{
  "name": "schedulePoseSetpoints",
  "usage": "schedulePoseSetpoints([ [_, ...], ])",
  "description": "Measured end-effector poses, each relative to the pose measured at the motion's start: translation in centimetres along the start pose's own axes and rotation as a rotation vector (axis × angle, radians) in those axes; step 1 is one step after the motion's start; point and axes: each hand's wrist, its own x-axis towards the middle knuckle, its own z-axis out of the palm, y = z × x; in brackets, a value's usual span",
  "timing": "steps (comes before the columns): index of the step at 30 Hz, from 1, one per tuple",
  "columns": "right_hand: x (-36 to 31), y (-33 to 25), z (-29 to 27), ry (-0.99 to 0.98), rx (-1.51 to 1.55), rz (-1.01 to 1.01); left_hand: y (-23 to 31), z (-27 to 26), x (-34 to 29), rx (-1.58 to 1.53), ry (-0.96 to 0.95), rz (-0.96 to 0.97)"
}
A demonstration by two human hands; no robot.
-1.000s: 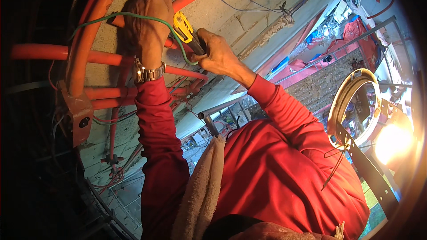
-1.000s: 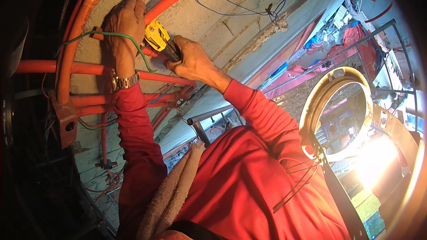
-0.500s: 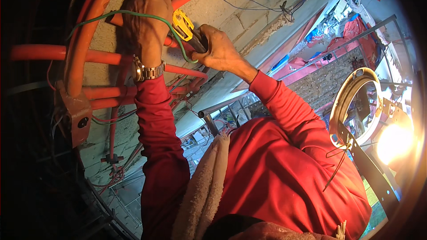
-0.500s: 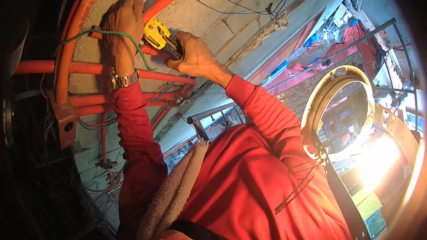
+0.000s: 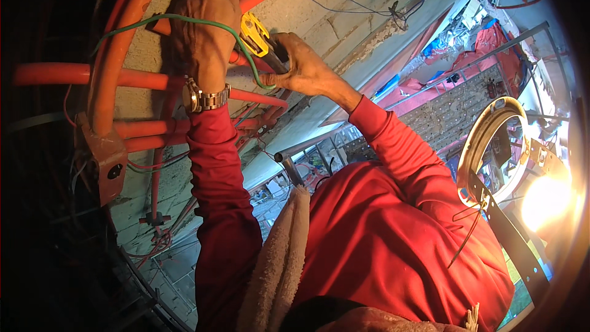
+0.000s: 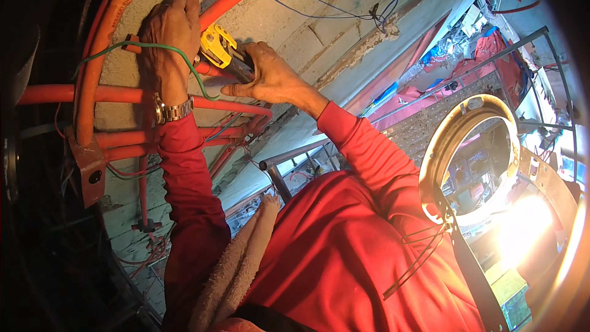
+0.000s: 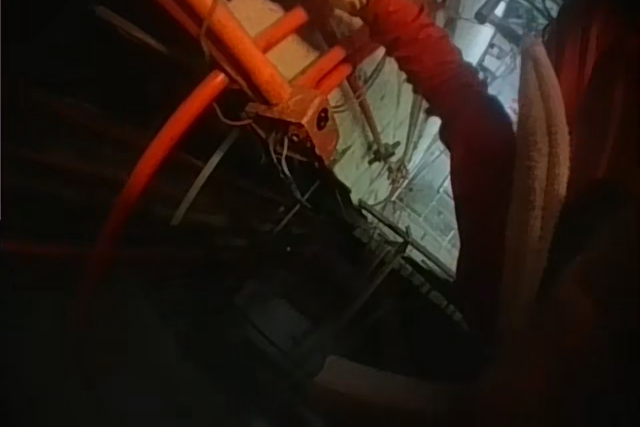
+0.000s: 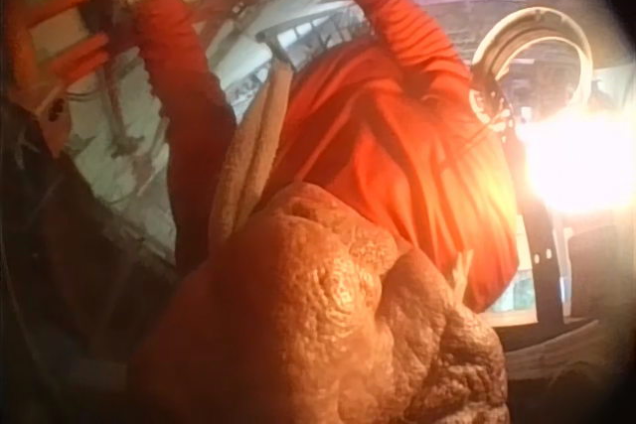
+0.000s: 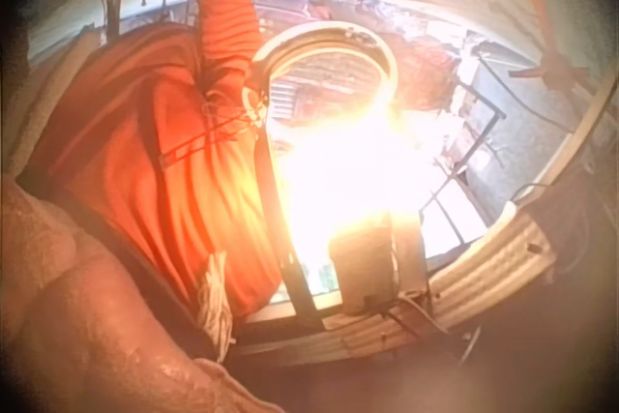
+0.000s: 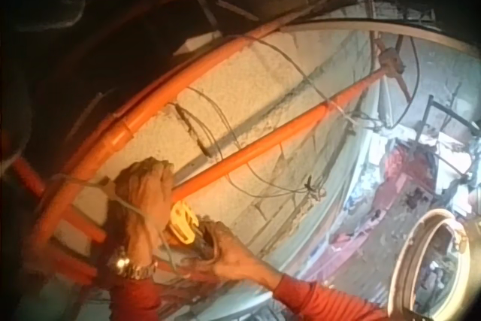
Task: The person uses a yellow crimping tool to secure wires within a junction box on the ceiling and then manipulates the red electrical conduit pipes and wires by hand.
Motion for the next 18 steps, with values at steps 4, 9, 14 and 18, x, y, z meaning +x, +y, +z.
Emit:
schedulePoseSetpoints([
  [4, -0.2, -0.4, -0.7, -0.057, -0.095, 0.174, 0.2, -0.3, 0.2, -0.015, -0.016, -0.005],
  [9, 0.2, -1.9, -1.2, -0.101, -0.036, 0.248, -0.3, 0.1, -0.1, -0.052, 0.005, -0.018],
  [14, -0.5, 0.3, 0.3, -0.052, -0.083, 0.097, -0.4, 0.3, 0.1, -0.055, 0.0, 0.029],
  [18, -0.1, 1.9, 0.4, -0.105, -0.153, 0.122, 0.0, 0.2, 0.0, -0.035, 0.02, 0.011],
])
